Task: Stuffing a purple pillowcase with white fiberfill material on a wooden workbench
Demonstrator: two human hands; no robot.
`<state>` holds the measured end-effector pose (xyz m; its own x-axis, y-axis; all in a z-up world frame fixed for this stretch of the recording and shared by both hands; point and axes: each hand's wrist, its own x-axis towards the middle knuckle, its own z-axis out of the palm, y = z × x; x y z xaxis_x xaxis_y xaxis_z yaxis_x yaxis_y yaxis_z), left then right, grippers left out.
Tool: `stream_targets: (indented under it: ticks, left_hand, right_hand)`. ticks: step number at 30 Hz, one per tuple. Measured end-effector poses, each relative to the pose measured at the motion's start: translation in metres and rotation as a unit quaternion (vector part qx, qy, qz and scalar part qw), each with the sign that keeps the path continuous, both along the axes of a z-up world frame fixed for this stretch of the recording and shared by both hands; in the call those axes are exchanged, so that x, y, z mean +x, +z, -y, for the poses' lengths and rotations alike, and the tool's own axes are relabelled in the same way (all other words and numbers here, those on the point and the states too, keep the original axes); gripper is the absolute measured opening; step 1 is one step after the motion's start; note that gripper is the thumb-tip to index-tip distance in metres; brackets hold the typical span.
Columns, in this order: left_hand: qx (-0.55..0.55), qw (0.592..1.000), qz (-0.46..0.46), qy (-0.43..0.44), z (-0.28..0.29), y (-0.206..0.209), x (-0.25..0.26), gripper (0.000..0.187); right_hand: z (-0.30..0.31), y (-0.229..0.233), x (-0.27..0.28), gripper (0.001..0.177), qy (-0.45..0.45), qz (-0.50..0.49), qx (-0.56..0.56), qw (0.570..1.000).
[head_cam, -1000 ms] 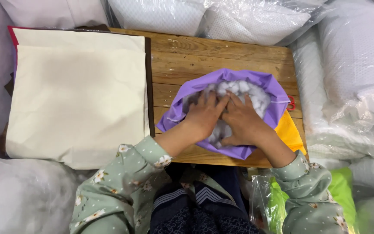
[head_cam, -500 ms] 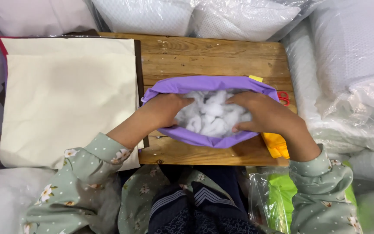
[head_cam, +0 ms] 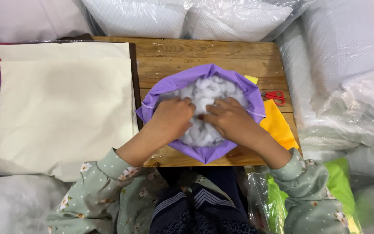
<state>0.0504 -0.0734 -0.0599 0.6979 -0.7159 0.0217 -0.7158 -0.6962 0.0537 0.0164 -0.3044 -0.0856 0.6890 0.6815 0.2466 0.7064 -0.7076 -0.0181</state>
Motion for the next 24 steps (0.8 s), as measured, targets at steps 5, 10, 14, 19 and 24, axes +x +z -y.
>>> stream_targets:
  ticks: [5, 10, 14, 19, 24]
  left_hand:
    - [-0.069, 0.993, -0.086, -0.046, 0.028, 0.043, 0.001, 0.085]
    - [0.09, 0.989, -0.113, 0.014, 0.05, -0.057, 0.041, 0.062]
    - [0.074, 0.988, -0.133, -0.015, 0.039, -0.047, 0.041, 0.064]
    - [0.064, 0.983, -0.169, -0.045, 0.01, -0.024, 0.025, 0.066]
    - [-0.034, 0.971, -0.217, -0.099, 0.0, 0.036, 0.001, 0.066]
  right_hand:
    - [0.006, 0.02, -0.006, 0.015, 0.013, 0.025, 0.036, 0.999]
    - [0.009, 0.012, -0.013, 0.058, -0.151, -0.174, -0.196, 0.953]
    - [0.06, -0.01, 0.003, 0.063, -0.273, -0.237, -0.238, 0.901]
    - [0.053, 0.063, -0.004, 0.062, -0.26, -0.231, -0.284, 0.894]
    - [0.041, 0.114, -0.026, 0.042, -0.148, -0.251, -0.123, 0.948]
